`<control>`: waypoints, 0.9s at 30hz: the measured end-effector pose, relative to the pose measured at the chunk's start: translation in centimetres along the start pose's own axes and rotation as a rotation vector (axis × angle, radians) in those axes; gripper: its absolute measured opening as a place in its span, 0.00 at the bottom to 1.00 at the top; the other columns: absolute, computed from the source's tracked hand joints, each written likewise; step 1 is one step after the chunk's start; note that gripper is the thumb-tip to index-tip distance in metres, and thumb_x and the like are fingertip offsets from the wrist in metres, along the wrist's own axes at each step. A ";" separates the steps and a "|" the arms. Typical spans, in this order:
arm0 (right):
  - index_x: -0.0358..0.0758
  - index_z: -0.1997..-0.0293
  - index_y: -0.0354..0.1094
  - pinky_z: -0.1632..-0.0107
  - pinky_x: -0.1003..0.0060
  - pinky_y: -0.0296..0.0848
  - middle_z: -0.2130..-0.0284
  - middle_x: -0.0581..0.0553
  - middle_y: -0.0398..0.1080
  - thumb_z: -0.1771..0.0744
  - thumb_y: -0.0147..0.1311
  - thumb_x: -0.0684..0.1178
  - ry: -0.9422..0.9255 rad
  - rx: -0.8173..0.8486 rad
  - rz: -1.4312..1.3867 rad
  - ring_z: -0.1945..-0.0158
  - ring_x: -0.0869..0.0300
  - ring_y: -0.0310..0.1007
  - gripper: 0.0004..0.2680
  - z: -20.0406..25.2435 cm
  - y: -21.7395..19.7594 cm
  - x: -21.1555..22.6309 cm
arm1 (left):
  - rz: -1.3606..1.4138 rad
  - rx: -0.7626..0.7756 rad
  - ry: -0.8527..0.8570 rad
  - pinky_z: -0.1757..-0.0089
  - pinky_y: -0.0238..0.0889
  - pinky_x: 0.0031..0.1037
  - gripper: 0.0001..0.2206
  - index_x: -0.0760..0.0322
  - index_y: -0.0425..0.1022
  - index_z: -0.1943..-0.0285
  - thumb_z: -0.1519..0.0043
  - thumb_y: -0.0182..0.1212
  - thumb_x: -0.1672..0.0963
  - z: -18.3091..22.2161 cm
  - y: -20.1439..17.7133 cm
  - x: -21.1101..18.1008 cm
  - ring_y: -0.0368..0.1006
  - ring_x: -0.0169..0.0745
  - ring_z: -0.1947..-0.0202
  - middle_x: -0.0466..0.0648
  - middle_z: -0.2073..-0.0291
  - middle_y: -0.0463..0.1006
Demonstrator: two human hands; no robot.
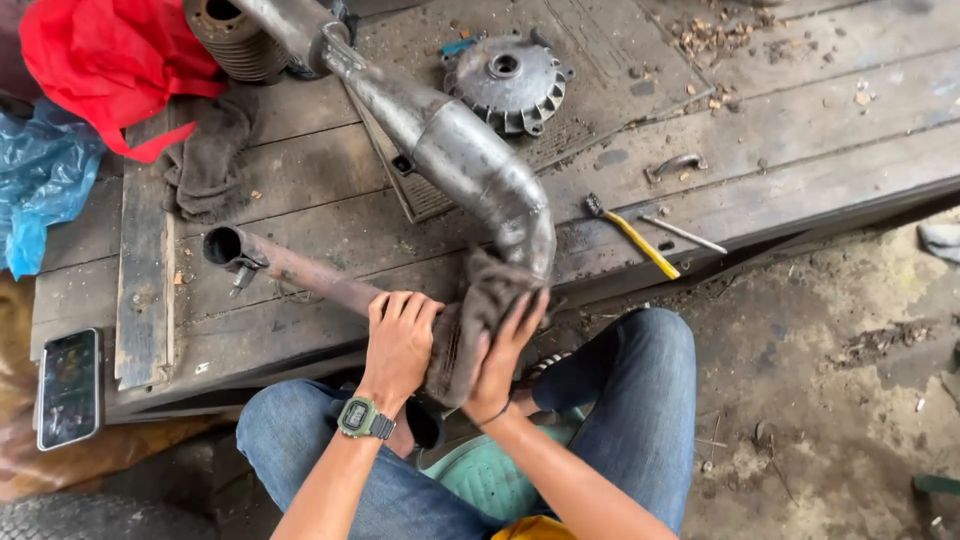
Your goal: The person scrubs a curved metal pipe with a wire brush and wipes it with a cloth. They repeatedly scrub the pipe's surface and occasionally wipe it down to remove debris.
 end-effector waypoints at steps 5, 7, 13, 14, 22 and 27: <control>0.19 0.26 0.28 0.30 0.20 0.21 0.31 0.06 0.21 0.32 0.34 0.55 -0.252 0.289 0.181 0.28 0.14 0.12 0.30 9.1 3.5 -2.9 | -0.056 -0.030 0.049 0.46 0.55 0.40 0.09 0.57 0.76 0.52 0.37 0.54 0.55 -0.9 -1.5 -0.5 0.68 0.46 0.50 0.44 0.56 0.77; 0.28 0.23 0.25 0.25 0.31 0.19 0.27 0.20 0.17 0.28 0.29 0.52 -0.194 0.252 0.036 0.23 0.28 0.08 0.26 9.1 3.6 -2.3 | -0.086 0.033 0.054 0.46 0.54 0.40 0.10 0.58 0.75 0.49 0.37 0.53 0.56 -0.7 -1.1 -0.2 0.68 0.46 0.49 0.45 0.53 0.77; 0.28 0.23 0.35 0.27 0.39 0.18 0.25 0.22 0.21 0.29 0.38 0.45 -0.183 0.046 0.046 0.24 0.33 0.11 0.24 4.0 2.6 -1.6 | -0.113 -0.047 0.065 0.41 0.53 0.36 0.10 0.54 0.71 0.49 0.34 0.46 0.61 -1.6 -1.4 -0.8 0.67 0.38 0.48 0.40 0.62 0.71; 0.28 0.23 0.35 0.27 0.39 0.18 0.25 0.22 0.21 0.29 0.38 0.45 -0.182 0.042 0.045 0.24 0.33 0.11 0.24 2.7 2.0 -1.0 | -0.115 -0.047 0.068 0.41 0.53 0.36 0.10 0.54 0.71 0.49 0.34 0.46 0.61 -1.6 -1.4 -0.8 0.67 0.38 0.48 0.40 0.62 0.71; 0.31 0.22 0.38 0.24 0.42 0.36 0.24 0.26 0.35 0.26 0.33 0.45 -0.129 0.119 -0.337 0.22 0.39 0.34 0.20 -13.1 -2.9 -7.2 | 0.035 0.008 -0.004 0.42 0.51 0.40 0.23 0.51 0.73 0.54 0.56 0.74 0.47 -1.7 -0.2 -0.2 0.68 0.41 0.49 0.41 0.62 0.74; 0.33 0.28 0.41 0.28 0.42 0.39 0.30 0.29 0.39 0.27 0.34 0.45 -0.208 0.220 -0.211 0.27 0.41 0.38 0.18 -13.5 -4.7 -10.5 | 0.012 -0.027 -0.010 0.42 0.52 0.42 0.26 0.51 0.73 0.54 0.59 0.77 0.46 -1.8 -0.1 -0.5 0.68 0.41 0.49 0.41 0.62 0.74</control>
Point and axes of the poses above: each hand's wrist, its own z-axis away from the middle knuckle, its own y-axis out of the palm, x = y × z, the point moved 4 cm from there along -z, towards the middle knuckle
